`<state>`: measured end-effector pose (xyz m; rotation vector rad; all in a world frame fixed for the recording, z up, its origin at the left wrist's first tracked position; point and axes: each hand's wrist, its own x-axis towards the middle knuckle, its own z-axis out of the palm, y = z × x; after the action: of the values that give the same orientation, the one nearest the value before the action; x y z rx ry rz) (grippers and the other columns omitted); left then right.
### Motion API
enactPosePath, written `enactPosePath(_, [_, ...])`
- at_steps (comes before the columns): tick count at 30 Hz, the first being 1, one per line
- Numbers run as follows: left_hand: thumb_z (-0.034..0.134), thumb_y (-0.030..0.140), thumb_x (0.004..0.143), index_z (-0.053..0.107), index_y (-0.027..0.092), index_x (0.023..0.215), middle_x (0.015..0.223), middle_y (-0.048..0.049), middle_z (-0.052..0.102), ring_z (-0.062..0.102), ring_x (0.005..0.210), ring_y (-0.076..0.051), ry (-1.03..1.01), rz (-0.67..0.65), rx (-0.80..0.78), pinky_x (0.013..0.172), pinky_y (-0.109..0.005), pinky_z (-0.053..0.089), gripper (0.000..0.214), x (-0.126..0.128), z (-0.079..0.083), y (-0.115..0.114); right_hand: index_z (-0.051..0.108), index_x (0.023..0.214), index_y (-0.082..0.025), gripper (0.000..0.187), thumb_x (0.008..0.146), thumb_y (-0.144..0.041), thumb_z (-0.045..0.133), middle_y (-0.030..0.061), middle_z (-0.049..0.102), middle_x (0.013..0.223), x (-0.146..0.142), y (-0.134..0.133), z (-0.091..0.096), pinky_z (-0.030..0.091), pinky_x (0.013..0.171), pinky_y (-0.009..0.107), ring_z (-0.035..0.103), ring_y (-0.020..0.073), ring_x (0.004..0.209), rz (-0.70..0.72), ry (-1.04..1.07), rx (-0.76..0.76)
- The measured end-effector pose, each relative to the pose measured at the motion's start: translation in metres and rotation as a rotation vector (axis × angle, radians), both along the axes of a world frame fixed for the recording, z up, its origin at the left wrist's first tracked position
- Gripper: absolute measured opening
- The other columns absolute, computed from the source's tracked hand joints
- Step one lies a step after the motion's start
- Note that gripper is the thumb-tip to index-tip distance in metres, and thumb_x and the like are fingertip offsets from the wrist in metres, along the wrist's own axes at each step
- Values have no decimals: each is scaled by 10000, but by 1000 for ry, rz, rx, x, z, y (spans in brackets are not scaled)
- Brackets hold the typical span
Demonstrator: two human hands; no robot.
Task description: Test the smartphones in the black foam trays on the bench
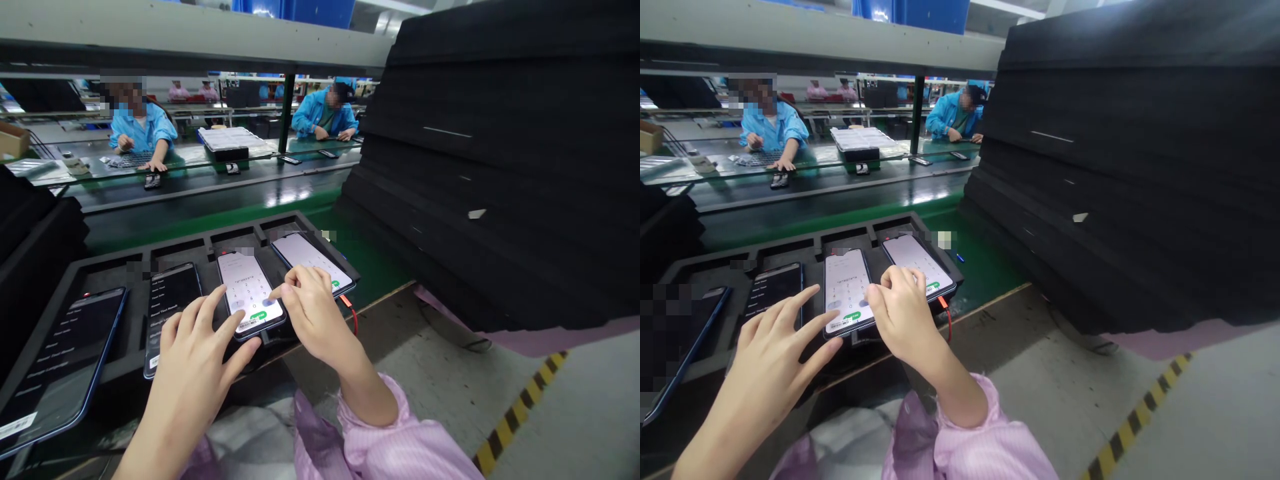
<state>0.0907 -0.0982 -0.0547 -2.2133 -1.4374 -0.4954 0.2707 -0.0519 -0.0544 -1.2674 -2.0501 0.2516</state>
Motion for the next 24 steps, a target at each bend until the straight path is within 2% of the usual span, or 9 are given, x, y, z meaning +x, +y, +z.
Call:
enactPosePath(4, [300,374,924,586,185,1126,1261,-155,477,519,1000,-289,13,6,42,766,-429,412,398,0,3,-2,700,923,-235,510,966,-306,197,40,516,826,11,-3,-1,331,886,374,497,181,875,-72,80,62])
enactPosePath(9, [319,361,922,577,165,1129,1247,-158,488,515,1009,-291,7,2,54,775,-426,400,385,5,3,-2,700,923,-248,525,965,-324,182,39,531,830,29,-2,-4,330,885,376,497,181,853,-160,125,114])
enactPosePath(12, [346,379,915,571,165,1144,1261,-155,490,507,1044,-294,-33,2,32,794,-433,400,386,23,2,2,702,886,-237,526,961,-319,187,44,557,842,41,3,-6,331,879,382,502,185,843,-278,166,162])
enactPosePath(16, [377,409,902,590,181,1128,1268,-138,507,475,1110,-308,-86,-41,-9,834,-457,396,385,59,0,13,700,839,-221,521,958,-307,201,46,569,830,61,8,-8,328,886,386,516,189,849,-393,193,186])
enactPosePath(20, [392,452,891,571,201,1175,1343,-144,445,405,1206,-327,-112,-72,-35,912,-511,352,419,86,-6,28,694,802,-228,513,958,-307,212,45,572,839,76,10,-12,320,896,389,519,185,856,-401,180,136])
enactPosePath(24, [439,481,867,569,246,1189,1380,-160,397,378,1232,-356,-110,-83,-66,920,-551,337,420,91,-11,36,695,815,-232,518,961,-315,205,48,556,844,81,9,-15,324,895,385,510,184,870,-378,166,105])
